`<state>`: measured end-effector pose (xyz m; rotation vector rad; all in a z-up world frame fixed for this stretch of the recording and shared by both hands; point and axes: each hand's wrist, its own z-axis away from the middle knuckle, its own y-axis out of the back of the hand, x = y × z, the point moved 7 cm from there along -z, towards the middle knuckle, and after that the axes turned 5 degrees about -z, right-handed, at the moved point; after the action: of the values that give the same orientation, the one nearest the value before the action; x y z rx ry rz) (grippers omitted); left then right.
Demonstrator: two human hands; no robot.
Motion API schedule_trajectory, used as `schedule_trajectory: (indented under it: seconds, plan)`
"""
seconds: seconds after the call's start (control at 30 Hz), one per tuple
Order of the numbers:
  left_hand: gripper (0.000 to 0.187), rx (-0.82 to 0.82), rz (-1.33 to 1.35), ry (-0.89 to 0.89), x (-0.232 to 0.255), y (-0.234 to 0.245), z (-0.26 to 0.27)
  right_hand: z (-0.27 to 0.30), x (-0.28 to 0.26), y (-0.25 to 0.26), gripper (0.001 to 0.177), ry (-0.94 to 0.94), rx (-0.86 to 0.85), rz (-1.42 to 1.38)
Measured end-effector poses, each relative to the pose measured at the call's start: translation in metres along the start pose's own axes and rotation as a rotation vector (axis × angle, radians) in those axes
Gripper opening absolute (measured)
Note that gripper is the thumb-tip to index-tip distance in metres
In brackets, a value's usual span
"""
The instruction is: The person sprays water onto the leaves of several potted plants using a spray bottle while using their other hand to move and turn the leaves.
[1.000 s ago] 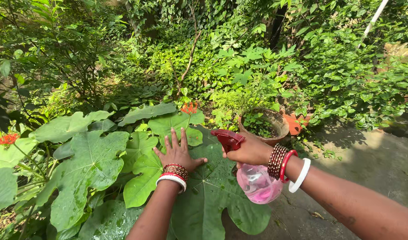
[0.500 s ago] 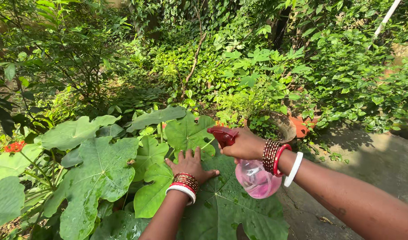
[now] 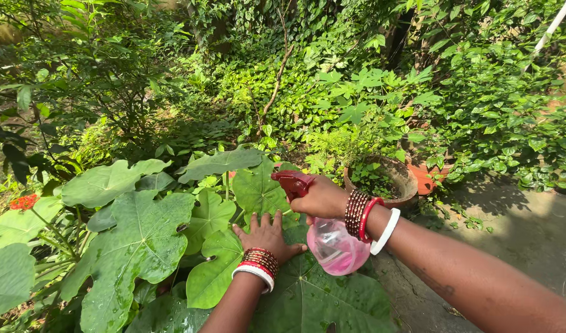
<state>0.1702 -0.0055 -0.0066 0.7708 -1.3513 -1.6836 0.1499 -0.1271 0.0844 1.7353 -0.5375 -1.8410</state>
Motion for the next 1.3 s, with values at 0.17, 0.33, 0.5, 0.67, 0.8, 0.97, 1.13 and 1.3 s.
schedule_trajectory:
  seconds: [0.17, 0.33, 0.5, 0.67, 0.8, 0.97, 1.13, 1.3]
  plan:
    - [0.121, 0.015, -0.019, 0.034, 0.002, 0.003, 0.002, 0.013, 0.039, 0.010, 0.029, -0.109, -0.031, -0.191]
    - [0.133, 0.050, -0.011, 0.104, 0.014, 0.006, 0.002, 0.035, 0.082, 0.037, 0.046, -0.023, -0.067, -0.353]
    - [0.129, 0.177, -0.054, 0.090, 0.052, 0.018, -0.003, 0.057, 0.128, 0.070, 0.037, -0.079, -0.034, -0.224]
    - [0.104, 0.252, -0.198, 0.043, 0.091, 0.022, -0.009, 0.074, 0.151, 0.090, 0.031, -0.176, -0.010, -0.100]
    - [0.098, 0.246, -0.172, 0.122, 0.097, 0.023, -0.014, 0.082, 0.164, 0.094, 0.027, -0.192, -0.046, -0.002]
    - [0.096, 0.294, -0.162, 0.219, 0.099, 0.027, -0.012, 0.085, 0.173, 0.098, 0.030, -0.173, -0.081, -0.024]
    - [0.094, 0.334, -0.120, 0.372, 0.101, 0.028, -0.002, 0.079, 0.192, 0.099, 0.033, -0.169, -0.088, 0.083]
    - [0.091, 0.379, -0.014, 0.262, 0.132, 0.018, -0.005, 0.070, 0.212, 0.105, 0.037, -0.068, -0.061, -0.256]
